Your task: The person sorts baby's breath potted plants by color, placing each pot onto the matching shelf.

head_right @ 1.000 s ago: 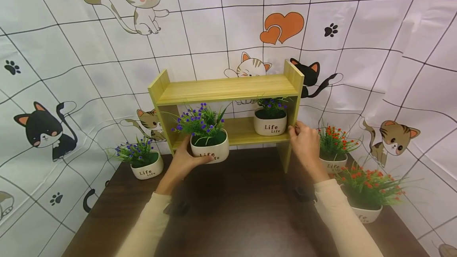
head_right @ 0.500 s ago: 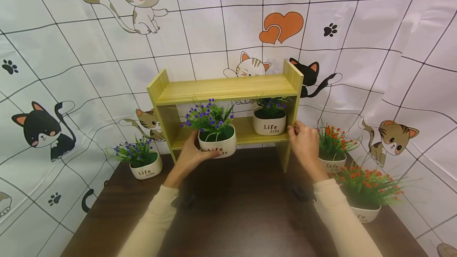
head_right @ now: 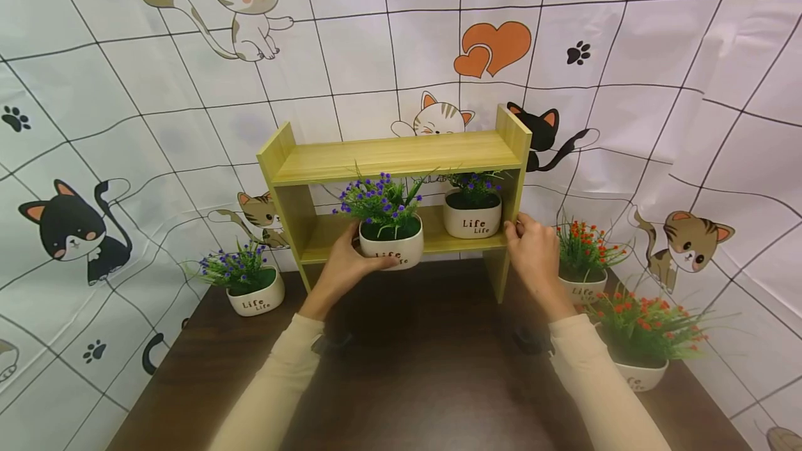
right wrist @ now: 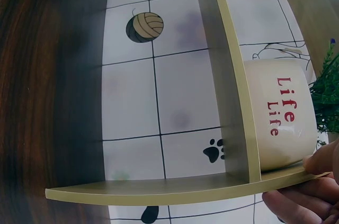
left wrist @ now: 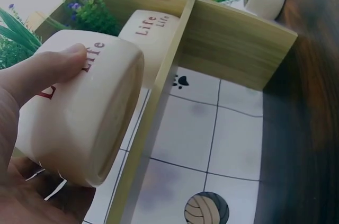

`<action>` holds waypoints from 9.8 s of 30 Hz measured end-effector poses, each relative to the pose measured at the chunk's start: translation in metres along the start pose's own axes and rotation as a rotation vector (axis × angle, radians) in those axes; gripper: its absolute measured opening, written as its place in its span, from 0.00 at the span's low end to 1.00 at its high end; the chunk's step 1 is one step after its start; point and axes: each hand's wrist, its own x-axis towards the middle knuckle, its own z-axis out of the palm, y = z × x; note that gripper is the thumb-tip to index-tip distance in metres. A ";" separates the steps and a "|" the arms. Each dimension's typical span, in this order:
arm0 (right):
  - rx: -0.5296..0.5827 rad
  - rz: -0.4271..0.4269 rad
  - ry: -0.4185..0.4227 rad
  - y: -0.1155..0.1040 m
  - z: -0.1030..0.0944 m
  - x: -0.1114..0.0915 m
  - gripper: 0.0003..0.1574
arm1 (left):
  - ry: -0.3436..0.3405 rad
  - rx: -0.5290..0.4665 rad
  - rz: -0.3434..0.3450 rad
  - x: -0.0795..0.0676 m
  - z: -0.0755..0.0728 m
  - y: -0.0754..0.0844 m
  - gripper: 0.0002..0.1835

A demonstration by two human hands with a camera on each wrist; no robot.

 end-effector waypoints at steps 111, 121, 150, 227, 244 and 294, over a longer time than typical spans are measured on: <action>-0.005 -0.003 -0.003 -0.005 -0.004 -0.003 0.14 | 0.166 -0.137 0.108 -0.009 -0.067 0.006 0.08; -0.003 -0.004 -0.002 -0.005 -0.003 -0.003 0.13 | 0.236 -0.108 0.111 -0.035 -0.109 -0.006 0.11; -0.009 -0.007 0.009 -0.006 -0.003 -0.003 0.12 | 0.464 0.162 -0.213 -0.104 -0.179 -0.115 0.14; -0.005 -0.010 0.000 -0.002 -0.001 -0.004 0.12 | 0.348 0.040 -0.452 -0.094 -0.163 -0.223 0.63; -0.002 -0.008 0.009 -0.003 -0.002 -0.003 0.13 | 0.382 0.127 -0.433 -0.097 -0.168 -0.211 0.63; -0.014 -0.027 0.019 -0.003 -0.004 0.000 0.13 | 0.391 0.127 -0.140 -0.121 -0.159 -0.077 0.52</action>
